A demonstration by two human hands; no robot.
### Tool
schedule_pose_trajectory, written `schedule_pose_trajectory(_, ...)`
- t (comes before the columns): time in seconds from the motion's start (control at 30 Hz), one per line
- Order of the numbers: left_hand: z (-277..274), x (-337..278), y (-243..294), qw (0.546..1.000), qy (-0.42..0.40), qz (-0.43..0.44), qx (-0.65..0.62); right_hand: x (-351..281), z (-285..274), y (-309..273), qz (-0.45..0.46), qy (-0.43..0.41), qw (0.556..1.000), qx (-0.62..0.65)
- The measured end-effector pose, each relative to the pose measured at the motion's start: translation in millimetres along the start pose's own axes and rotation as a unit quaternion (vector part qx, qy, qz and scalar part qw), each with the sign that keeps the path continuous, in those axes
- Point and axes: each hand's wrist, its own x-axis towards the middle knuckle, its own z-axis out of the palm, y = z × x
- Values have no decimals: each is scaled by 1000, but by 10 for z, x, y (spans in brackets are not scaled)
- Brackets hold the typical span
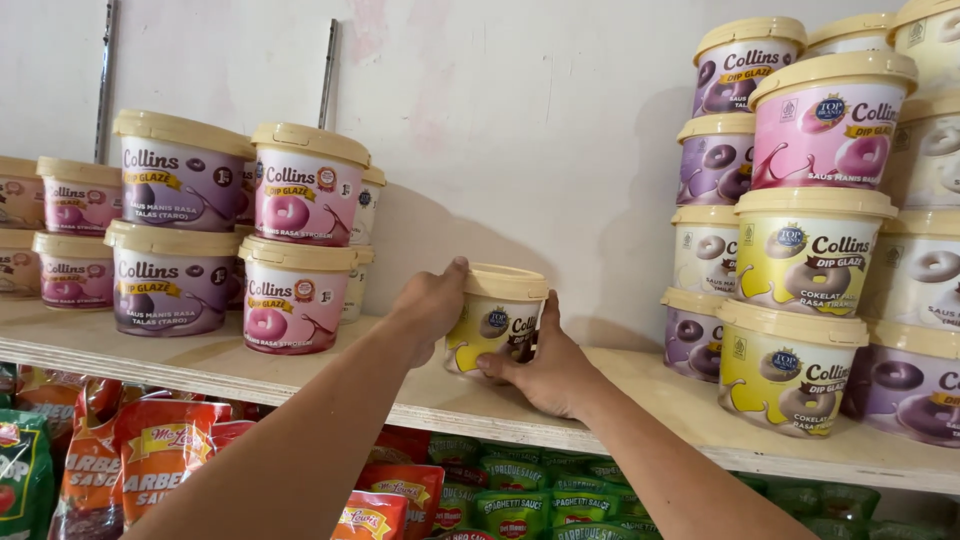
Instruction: Organizing and stacking product tubs on a grocery store shelf to ensure labels are visible and items are tidy.
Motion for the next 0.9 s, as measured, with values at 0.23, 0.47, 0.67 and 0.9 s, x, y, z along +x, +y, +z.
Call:
schedule_pose_trajectory(0.23,82,157,-52,998,16,-17,-49,-70,-8,-63,-21,10,1000,9)
schedule_pose_trajectory(0.47,-90,44,-40,1000,10,17,-3,-86,-50,-42,-14,22,997,67)
schedule_pose_trajectory(0.67,-121,-94,-101,999,-2,46,-25,-65,-64,-17,0,27,995,97)
schedule_pose_trajectory(0.9,-162,-220,-143,998,-29,48,13,-201,-126,-194,-11,22,981,192)
